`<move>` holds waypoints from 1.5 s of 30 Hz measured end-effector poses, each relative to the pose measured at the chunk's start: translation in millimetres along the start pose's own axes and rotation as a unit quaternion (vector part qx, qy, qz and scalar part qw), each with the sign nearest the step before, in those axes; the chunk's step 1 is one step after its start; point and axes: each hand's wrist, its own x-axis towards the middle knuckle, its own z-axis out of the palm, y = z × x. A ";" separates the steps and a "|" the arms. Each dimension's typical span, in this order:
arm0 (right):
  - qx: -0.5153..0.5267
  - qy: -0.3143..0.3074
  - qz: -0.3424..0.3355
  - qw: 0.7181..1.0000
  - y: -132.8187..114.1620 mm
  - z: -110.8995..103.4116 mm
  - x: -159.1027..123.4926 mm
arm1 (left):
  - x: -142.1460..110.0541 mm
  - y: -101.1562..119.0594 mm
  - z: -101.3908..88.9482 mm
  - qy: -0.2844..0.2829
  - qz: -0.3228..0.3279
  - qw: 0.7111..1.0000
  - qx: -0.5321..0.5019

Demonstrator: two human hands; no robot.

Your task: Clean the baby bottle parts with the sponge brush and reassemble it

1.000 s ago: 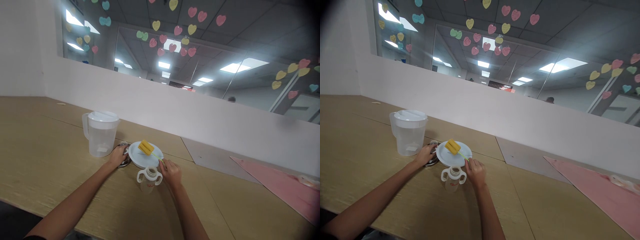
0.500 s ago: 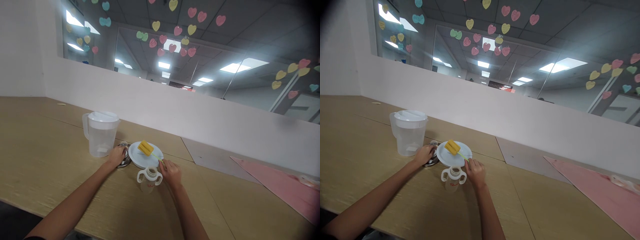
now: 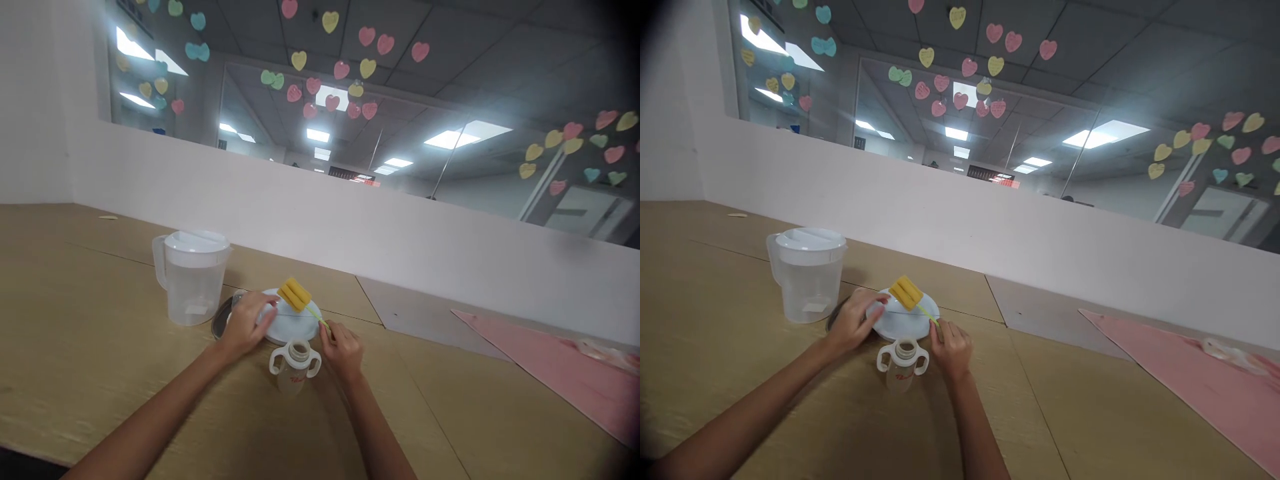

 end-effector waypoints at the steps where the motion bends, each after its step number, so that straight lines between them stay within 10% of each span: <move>1: -0.001 0.003 0.004 1.000 0.1 -0.6 0.0 | -2.2 10.8 3.5 -0.051 0.048 0.997 -0.021; 5: -0.007 -0.006 0.004 1.000 0.5 -1.7 -0.7 | -14.2 38.9 21.3 -0.137 0.101 0.984 -0.057; 18: 0.010 -0.014 0.044 0.999 2.6 1.4 -4.5 | -19.6 43.6 29.0 -0.227 -0.074 0.952 -0.193; 25: 0.094 0.095 0.084 0.987 0.9 -4.1 -7.3 | -10.9 34.9 18.0 -0.047 -0.144 0.955 -0.255; 30: 0.133 0.054 -0.005 0.990 -5.0 -7.8 -3.1 | -1.6 17.6 10.2 0.147 -0.143 0.974 -0.092; 38: 0.117 -0.084 -0.068 0.987 0.9 -4.5 2.2 | -5.2 -27.1 5.2 0.086 -0.010 0.992 0.095; 45: 0.040 -0.078 -0.125 0.988 0.3 -9.9 11.9 | -6.9 -38.6 -3.6 -0.009 0.097 0.983 0.153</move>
